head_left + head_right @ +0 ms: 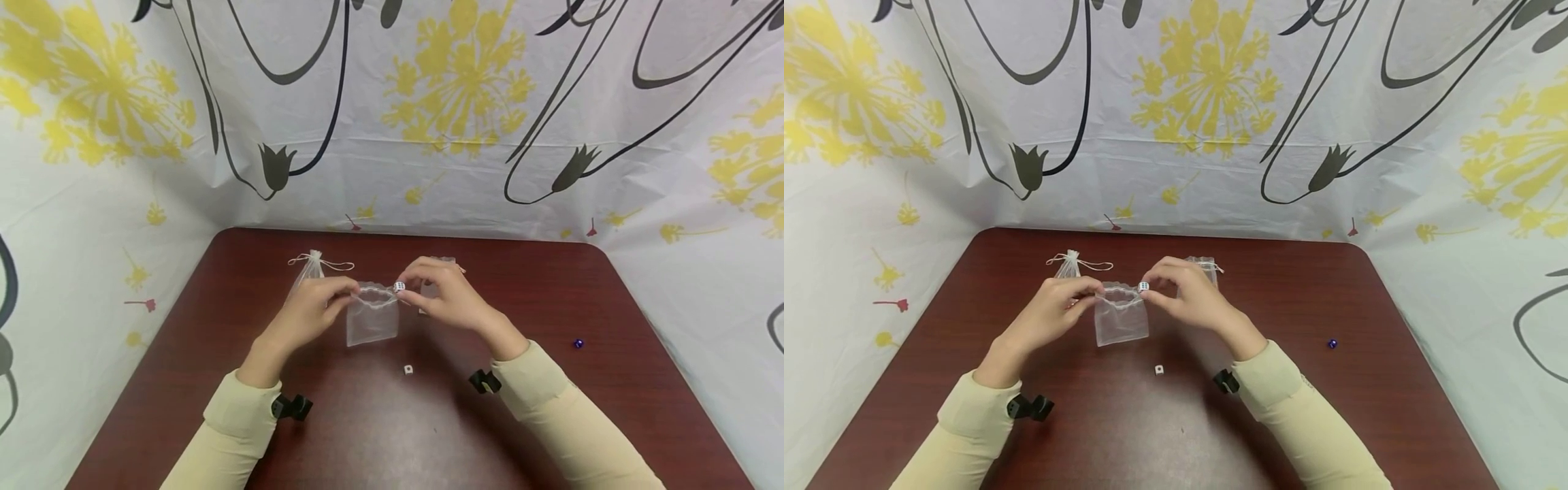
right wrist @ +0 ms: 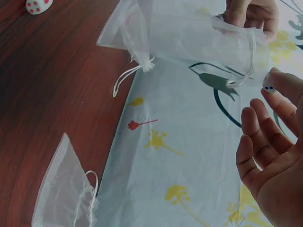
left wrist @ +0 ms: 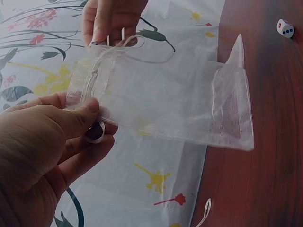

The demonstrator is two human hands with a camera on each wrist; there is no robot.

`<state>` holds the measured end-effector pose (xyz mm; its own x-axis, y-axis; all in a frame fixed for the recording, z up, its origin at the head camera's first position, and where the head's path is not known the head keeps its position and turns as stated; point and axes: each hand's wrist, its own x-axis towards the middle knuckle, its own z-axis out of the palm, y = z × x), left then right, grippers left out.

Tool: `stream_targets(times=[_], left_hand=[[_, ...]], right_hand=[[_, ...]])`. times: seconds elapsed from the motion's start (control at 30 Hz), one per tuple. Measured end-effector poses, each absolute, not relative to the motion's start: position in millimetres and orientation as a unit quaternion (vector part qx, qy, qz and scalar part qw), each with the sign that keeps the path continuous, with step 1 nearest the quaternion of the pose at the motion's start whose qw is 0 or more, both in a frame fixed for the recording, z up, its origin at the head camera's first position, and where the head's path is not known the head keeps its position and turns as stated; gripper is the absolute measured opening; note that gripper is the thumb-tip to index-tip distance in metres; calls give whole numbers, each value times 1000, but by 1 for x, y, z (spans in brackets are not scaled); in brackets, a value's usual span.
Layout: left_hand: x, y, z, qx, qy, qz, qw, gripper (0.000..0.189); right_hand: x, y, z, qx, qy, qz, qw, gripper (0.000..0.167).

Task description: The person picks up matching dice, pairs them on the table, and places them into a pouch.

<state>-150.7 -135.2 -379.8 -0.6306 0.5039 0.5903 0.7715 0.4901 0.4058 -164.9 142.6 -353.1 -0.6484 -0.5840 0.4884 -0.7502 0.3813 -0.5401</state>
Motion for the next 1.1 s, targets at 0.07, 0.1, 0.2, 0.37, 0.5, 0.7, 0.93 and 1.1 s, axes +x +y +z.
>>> stream_targets(times=[0.07, 0.1, 0.2, 0.37, 0.5, 0.7, 0.93, 1.1], left_hand=[[-151, -132, -379, -383, -839, -333, 197, 19], [-151, -131, -378, -386, -837, -334, 195, 18], [-151, -126, -377, -396, -834, -335, 188, 17], [-151, -121, -378, -401, -832, -339, 179, 16], [-150, -118, -378, -405, -828, -346, 177, 16], [-149, -116, -377, -413, -819, -357, 177, 17], [-149, -116, -376, -413, -818, -360, 176, 17], [-148, -117, -376, -412, -820, -355, 177, 16]], right_hand=[[-165, 139, -352, 408, -822, 383, 107, 12], [-165, 137, -351, 410, -820, 384, 106, 12], [-164, 133, -350, 413, -820, 382, 106, 12], [-164, 127, -350, 418, -821, 374, 107, 13], [-164, 124, -350, 425, -819, 369, 110, 12], [-163, 121, -349, 435, -813, 370, 115, 12], [-164, 120, -352, 433, -813, 376, 103, 14], [-164, 120, -354, 432, -810, 382, 103, 15]])
